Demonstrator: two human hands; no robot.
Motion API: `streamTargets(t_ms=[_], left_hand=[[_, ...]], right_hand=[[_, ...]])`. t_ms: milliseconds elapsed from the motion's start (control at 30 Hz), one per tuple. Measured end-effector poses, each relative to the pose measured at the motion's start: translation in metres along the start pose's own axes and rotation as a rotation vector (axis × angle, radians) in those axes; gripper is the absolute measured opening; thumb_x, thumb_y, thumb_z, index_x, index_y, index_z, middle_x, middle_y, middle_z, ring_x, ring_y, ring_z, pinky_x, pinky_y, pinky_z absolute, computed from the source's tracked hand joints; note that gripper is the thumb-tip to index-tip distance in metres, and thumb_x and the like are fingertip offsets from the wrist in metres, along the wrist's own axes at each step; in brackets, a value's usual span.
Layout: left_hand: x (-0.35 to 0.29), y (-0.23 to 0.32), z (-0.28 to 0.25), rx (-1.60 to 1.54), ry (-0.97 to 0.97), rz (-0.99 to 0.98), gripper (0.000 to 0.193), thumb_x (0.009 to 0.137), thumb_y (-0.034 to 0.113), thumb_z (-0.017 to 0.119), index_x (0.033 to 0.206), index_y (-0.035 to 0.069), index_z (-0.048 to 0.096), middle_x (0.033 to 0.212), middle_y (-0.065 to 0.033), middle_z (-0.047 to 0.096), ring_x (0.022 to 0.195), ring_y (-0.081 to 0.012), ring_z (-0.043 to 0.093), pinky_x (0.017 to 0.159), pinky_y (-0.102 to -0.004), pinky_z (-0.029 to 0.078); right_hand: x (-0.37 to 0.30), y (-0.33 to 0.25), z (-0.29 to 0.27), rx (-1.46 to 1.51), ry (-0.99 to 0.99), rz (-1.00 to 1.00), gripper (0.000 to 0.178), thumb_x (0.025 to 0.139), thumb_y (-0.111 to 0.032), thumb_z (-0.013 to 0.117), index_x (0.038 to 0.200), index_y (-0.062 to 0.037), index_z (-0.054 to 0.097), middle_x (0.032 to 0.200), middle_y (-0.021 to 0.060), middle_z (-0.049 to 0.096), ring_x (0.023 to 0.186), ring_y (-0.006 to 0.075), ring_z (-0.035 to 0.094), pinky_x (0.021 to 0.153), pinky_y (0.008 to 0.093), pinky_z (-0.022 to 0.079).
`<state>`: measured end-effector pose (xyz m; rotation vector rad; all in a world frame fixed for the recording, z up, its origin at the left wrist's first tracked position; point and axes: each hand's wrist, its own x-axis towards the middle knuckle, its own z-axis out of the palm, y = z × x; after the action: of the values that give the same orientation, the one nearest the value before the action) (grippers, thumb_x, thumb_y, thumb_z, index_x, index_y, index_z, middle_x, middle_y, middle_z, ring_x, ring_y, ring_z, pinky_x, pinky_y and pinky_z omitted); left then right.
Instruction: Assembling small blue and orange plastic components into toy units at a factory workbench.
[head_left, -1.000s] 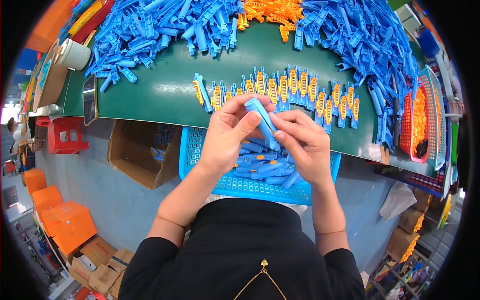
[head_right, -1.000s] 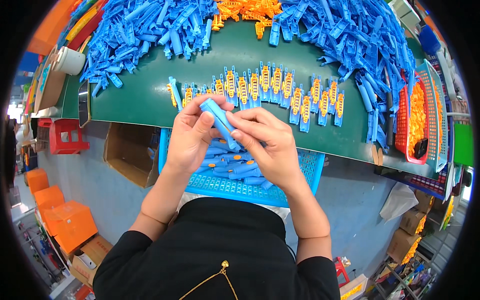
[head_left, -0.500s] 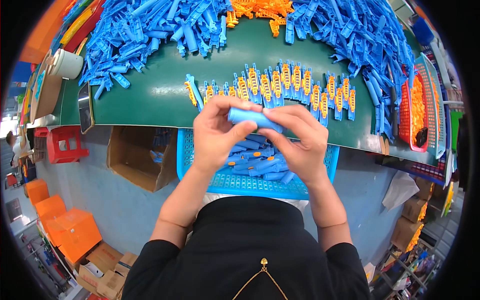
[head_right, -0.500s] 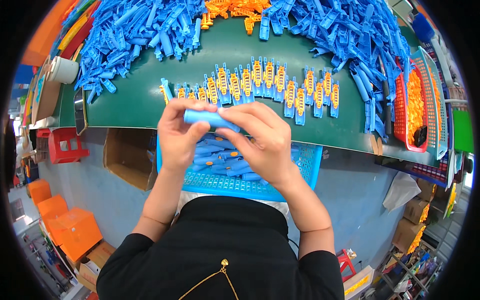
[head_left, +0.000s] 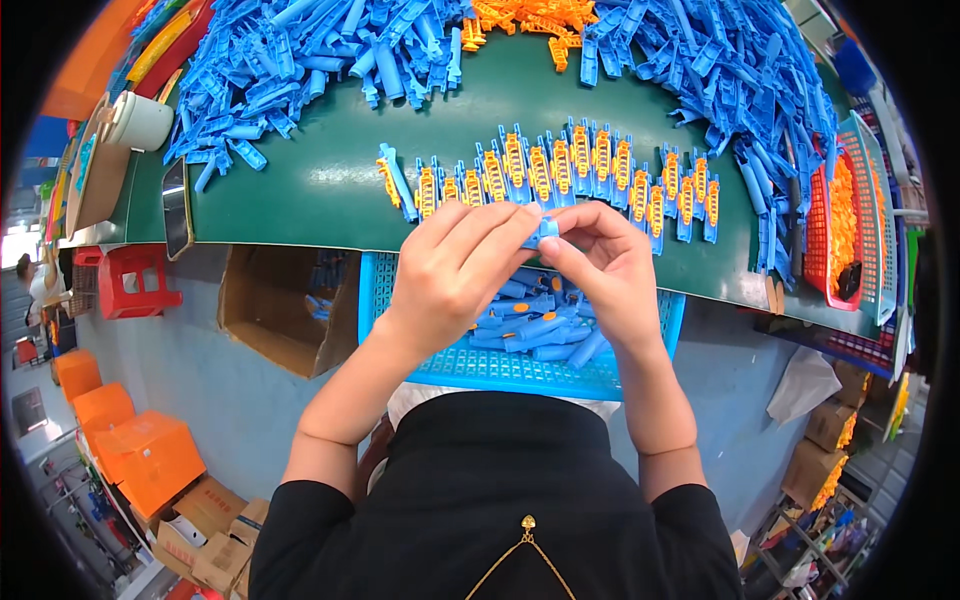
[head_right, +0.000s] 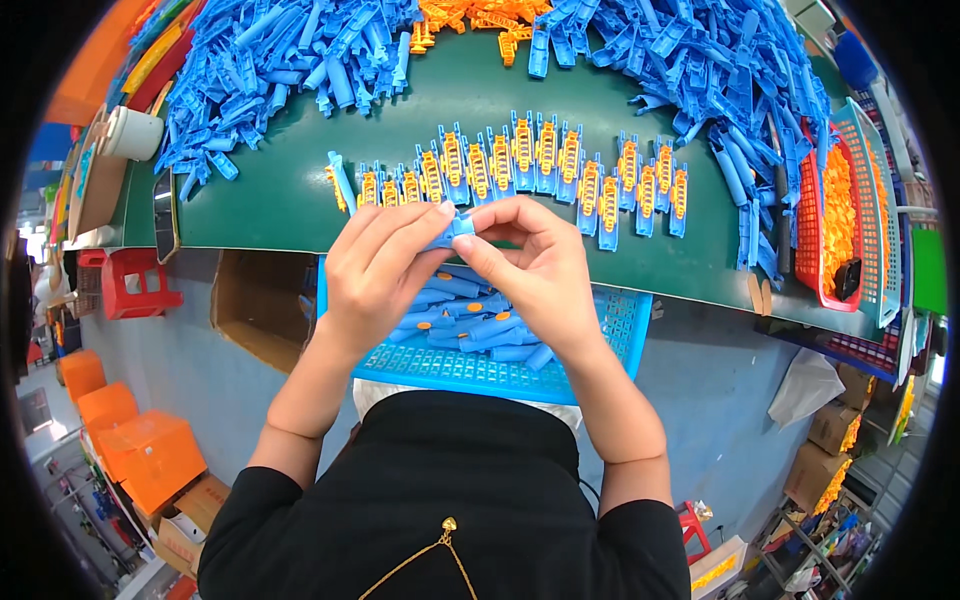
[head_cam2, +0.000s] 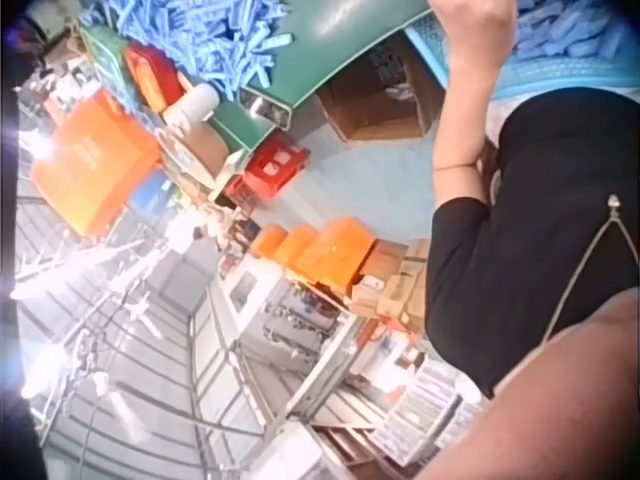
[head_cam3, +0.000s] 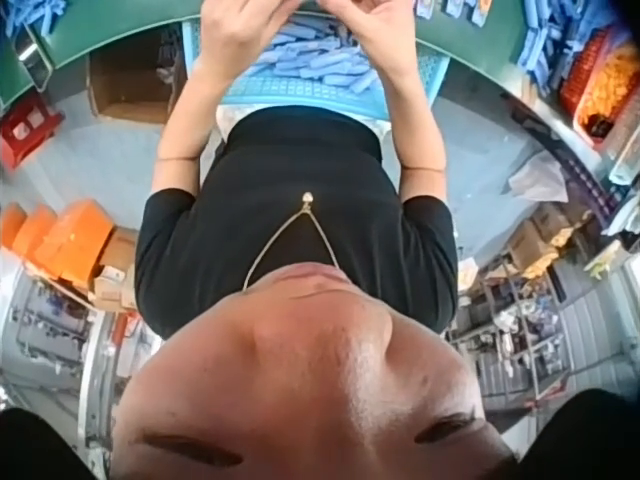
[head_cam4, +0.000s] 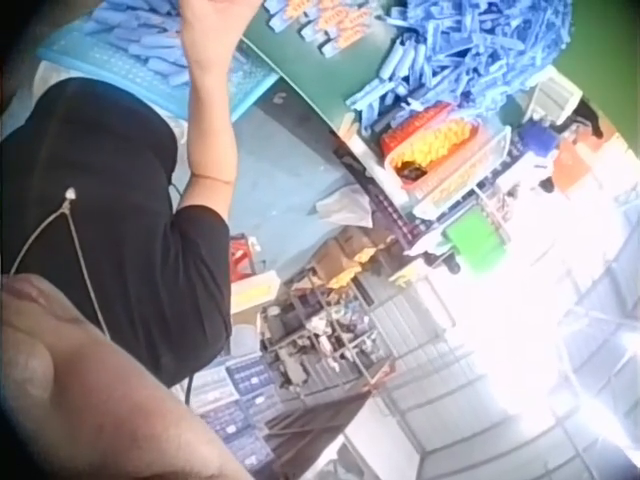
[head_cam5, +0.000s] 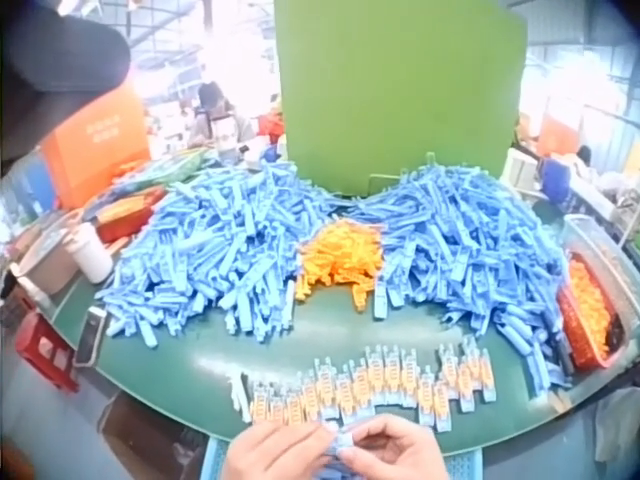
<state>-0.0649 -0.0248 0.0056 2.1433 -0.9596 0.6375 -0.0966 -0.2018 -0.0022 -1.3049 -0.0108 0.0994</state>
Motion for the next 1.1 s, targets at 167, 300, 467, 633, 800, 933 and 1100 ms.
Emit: streamTargets(t_ms=[167, 300, 467, 633, 800, 933, 1100], left_hand=[[-0.005, -0.008, 0.007, -0.04, 0.025, 0.035, 0.037, 0.066, 0.002, 0.078, 0.101, 0.002, 0.066, 0.094, -0.0105, 0.068, 0.075, -0.0252, 0.063, 0.062, -0.0336, 0.049], [-0.012, -0.002, 0.007, -0.356, 0.064, -0.266, 0.029, 0.078, 0.011, 0.077, 0.102, 0.001, 0.064, 0.09, -0.0122, 0.066, 0.075, -0.0243, 0.064, 0.064, -0.0313, 0.05], [-0.01, 0.005, 0.0, -0.833, -0.209, -0.697, 0.032, 0.091, 0.024, 0.07, 0.106, -0.003, 0.061, 0.091, -0.0038, 0.063, 0.084, -0.0089, 0.059, 0.071, -0.0249, 0.049], [-0.02, 0.005, 0.003, -1.028, -0.183, -0.756, 0.024, 0.091, 0.02, 0.069, 0.101, 0.0, 0.062, 0.089, 0.0001, 0.064, 0.082, -0.004, 0.055, 0.067, -0.0209, 0.045], [-0.02, -0.001, -0.004, -1.423, -0.384, -0.971, 0.032, 0.098, 0.034, 0.058, 0.104, 0.003, 0.06, 0.075, 0.0004, 0.057, 0.06, -0.003, 0.047, 0.05, -0.019, 0.035], [-0.017, 0.003, -0.014, -1.528, -0.463, -1.077, 0.041, 0.101, 0.043, 0.046, 0.116, 0.005, 0.052, 0.072, -0.0007, 0.054, 0.049, -0.0051, 0.043, 0.04, -0.019, 0.028], [-0.034, 0.008, -0.025, -0.795, -0.253, -0.702, 0.038, 0.086, 0.006, 0.072, 0.119, 0.001, 0.053, 0.093, -0.0087, 0.063, 0.089, -0.0168, 0.064, 0.074, -0.0265, 0.051]], right_hand=[[-0.001, 0.002, 0.005, -0.005, -0.012, -0.059, 0.018, 0.091, -0.004, 0.065, 0.105, 0.0011, 0.055, 0.098, 0.0055, 0.061, 0.091, 0.0111, 0.061, 0.082, 0.0256, 0.05], [-0.002, -0.009, 0.002, 0.008, -0.073, -0.024, 0.017, 0.092, -0.003, 0.063, 0.106, 0.0007, 0.055, 0.101, 0.0058, 0.059, 0.092, 0.0101, 0.058, 0.083, 0.0247, 0.05], [0.0, -0.008, -0.006, -0.249, -0.107, -0.183, 0.016, 0.09, -0.001, 0.063, 0.104, 0.0017, 0.057, 0.099, 0.0062, 0.057, 0.093, 0.0104, 0.057, 0.081, 0.0236, 0.05], [0.0, -0.007, -0.007, -0.188, -0.168, -0.139, 0.014, 0.09, -0.001, 0.064, 0.102, 0.0031, 0.058, 0.099, 0.006, 0.055, 0.091, 0.0119, 0.057, 0.079, 0.0231, 0.05], [0.004, -0.009, -0.001, -0.233, -0.11, -0.267, 0.026, 0.079, -0.001, 0.074, 0.102, 0.0008, 0.061, 0.1, 0.0061, 0.057, 0.091, 0.0141, 0.058, 0.076, 0.0241, 0.05], [0.005, -0.016, -0.007, -0.652, -0.338, -0.475, 0.046, 0.068, -0.001, 0.081, 0.11, -0.0001, 0.063, 0.107, 0.0084, 0.06, 0.096, 0.0158, 0.058, 0.079, 0.0277, 0.05], [-0.002, -0.008, -0.003, -0.392, -0.137, -0.199, 0.036, 0.069, 0.003, 0.079, 0.101, 0.0025, 0.062, 0.1, 0.0084, 0.059, 0.094, 0.0185, 0.058, 0.083, 0.028, 0.047]])
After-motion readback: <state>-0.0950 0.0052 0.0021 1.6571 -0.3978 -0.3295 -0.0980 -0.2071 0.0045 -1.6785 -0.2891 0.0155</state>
